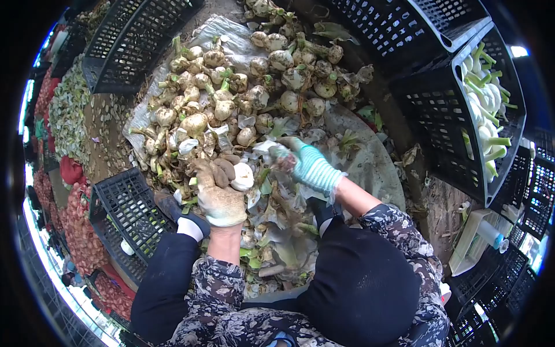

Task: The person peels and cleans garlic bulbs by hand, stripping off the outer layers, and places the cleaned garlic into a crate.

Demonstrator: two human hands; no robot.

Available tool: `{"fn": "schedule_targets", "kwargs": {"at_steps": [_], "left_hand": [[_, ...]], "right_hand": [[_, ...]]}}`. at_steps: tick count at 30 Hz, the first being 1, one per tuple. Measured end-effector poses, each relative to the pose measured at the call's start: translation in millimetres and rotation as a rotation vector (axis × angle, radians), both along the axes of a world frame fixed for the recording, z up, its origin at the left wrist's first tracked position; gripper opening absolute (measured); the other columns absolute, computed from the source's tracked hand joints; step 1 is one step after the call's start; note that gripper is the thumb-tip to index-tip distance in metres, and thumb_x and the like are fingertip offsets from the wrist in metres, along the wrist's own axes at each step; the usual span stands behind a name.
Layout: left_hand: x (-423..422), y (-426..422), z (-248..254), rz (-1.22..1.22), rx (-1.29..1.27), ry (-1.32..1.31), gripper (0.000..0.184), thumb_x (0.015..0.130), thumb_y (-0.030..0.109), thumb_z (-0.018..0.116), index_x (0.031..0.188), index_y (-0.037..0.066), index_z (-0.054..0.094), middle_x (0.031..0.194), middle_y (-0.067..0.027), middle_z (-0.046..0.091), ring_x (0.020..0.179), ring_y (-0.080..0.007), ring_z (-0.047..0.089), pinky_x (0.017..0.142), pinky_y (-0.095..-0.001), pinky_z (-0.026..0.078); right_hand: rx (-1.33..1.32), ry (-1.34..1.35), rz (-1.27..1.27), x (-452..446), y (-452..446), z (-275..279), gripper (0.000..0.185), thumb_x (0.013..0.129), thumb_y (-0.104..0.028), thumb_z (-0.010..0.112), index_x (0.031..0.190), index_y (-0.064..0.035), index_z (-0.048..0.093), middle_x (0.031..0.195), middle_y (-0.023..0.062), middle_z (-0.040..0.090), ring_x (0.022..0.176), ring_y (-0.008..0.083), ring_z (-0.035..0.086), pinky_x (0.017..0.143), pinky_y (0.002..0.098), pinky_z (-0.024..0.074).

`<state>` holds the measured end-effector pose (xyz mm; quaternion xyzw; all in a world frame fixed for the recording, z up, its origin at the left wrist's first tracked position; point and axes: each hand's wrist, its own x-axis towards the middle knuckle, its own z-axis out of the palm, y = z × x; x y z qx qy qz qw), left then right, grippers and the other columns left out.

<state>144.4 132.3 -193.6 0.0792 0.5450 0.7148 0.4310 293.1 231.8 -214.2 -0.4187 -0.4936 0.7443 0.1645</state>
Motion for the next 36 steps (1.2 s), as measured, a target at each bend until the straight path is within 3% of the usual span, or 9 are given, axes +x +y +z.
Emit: {"fn": "schedule_targets", "kwargs": {"at_steps": [3, 5, 13, 14, 18, 21, 25, 31, 36], "left_hand": [[0.9, -18.1, -42.0, 0.066, -0.344, 0.654, 0.033, 0.077, 0.011, 0.064, 0.105, -0.004, 0.055, 0.074, -0.0114, 0.061, 0.068, -0.0269, 0.06, 0.064, -0.0349, 0.051], [1.7, -21.7, -40.5, 0.075, -0.386, 0.516, 0.04, 0.073, 0.011, 0.067, 0.108, -0.003, 0.054, 0.076, -0.0121, 0.061, 0.068, -0.0279, 0.061, 0.065, -0.0355, 0.05], [12.3, -14.7, -17.0, -0.069, -0.679, 1.385, 0.049, 0.073, 0.004, 0.065, 0.118, -0.008, 0.049, 0.095, -0.0163, 0.063, 0.088, -0.0284, 0.061, 0.081, -0.0315, 0.049], [12.7, -17.6, -25.0, -0.088, -0.645, 1.179, 0.046, 0.076, 0.004, 0.061, 0.119, -0.008, 0.048, 0.104, -0.0181, 0.06, 0.096, -0.027, 0.059, 0.087, -0.0294, 0.046], [16.6, -16.9, -30.4, 0.06, -0.552, 1.538, 0.026, 0.084, 0.008, 0.056, 0.107, -0.003, 0.052, 0.079, -0.0075, 0.058, 0.077, -0.0173, 0.057, 0.073, -0.0296, 0.048], [20.1, -6.9, -0.1, -0.13, -0.821, 1.101, 0.027, 0.09, 0.015, 0.05, 0.112, 0.0, 0.054, 0.093, -0.0112, 0.063, 0.092, -0.0195, 0.06, 0.081, -0.0286, 0.05], [6.7, 6.7, 6.8, 0.31, 0.11, -0.549, 0.02, 0.092, 0.028, 0.05, 0.081, 0.011, 0.054, 0.071, -0.0044, 0.058, 0.065, -0.0169, 0.057, 0.063, -0.0322, 0.051], [-15.6, 6.5, 2.4, 0.198, 0.057, -0.808, 0.047, 0.094, 0.046, 0.034, 0.061, 0.014, 0.045, 0.069, -0.0037, 0.057, 0.068, -0.0213, 0.055, 0.064, -0.0379, 0.05], [-16.2, 15.0, -2.3, 0.219, -0.124, -0.823, 0.046, 0.095, 0.043, 0.03, 0.061, 0.014, 0.04, 0.066, -0.0049, 0.057, 0.062, -0.0203, 0.054, 0.064, -0.0365, 0.049]], "right_hand": [[-0.901, 0.792, -0.035, -11.4, -4.1, -15.1, 0.026, 0.09, -0.014, 0.053, 0.108, 0.004, 0.047, 0.09, 0.0116, 0.059, 0.071, 0.0072, 0.053, 0.059, 0.0164, 0.0456], [0.071, 0.005, 0.215, -23.1, -10.6, 2.8, 0.027, 0.087, -0.011, 0.059, 0.108, 0.0013, 0.049, 0.094, 0.0043, 0.057, 0.079, 0.0093, 0.055, 0.07, 0.0235, 0.0468], [-0.095, 0.158, 0.105, -5.0, -2.7, 1.8, 0.029, 0.088, -0.012, 0.056, 0.112, 0.0022, 0.048, 0.097, 0.007, 0.059, 0.073, 0.005, 0.053, 0.067, 0.0169, 0.0466], [-0.53, 0.469, 0.11, -6.0, -6.9, -17.8, 0.033, 0.089, -0.015, 0.056, 0.113, 0.0032, 0.044, 0.101, 0.0105, 0.057, 0.073, 0.0063, 0.053, 0.065, 0.0188, 0.0473], [0.285, -0.011, 0.287, -19.6, -11.3, -1.0, 0.024, 0.09, -0.014, 0.054, 0.105, 0.0045, 0.048, 0.095, 0.0121, 0.059, 0.081, 0.011, 0.058, 0.064, 0.0236, 0.0502], [-0.042, -0.001, 0.02, -15.0, -2.4, 23.2, 0.022, 0.085, -0.019, 0.062, 0.093, 0.001, 0.057, 0.077, 0.0126, 0.062, 0.068, 0.0124, 0.06, 0.058, 0.028, 0.0489], [0.379, -0.208, 0.341, 11.2, 4.7, -28.6, 0.019, 0.083, -0.017, 0.06, 0.094, -0.0025, 0.062, 0.085, 0.0137, 0.063, 0.076, 0.0252, 0.063, 0.068, 0.0352, 0.0498], [0.816, -0.619, 0.536, 15.5, 28.1, 13.3, 0.034, 0.079, -0.037, 0.06, 0.087, -0.0048, 0.065, 0.092, 0.0156, 0.059, 0.089, 0.0355, 0.054, 0.08, 0.0421, 0.0439], [0.81, -0.064, 0.352, -5.1, 15.2, 29.8, 0.058, 0.071, -0.016, 0.073, 0.123, -0.0114, 0.049, 0.113, 0.0153, 0.052, 0.099, 0.0359, 0.054, 0.084, 0.0405, 0.0463]]}}
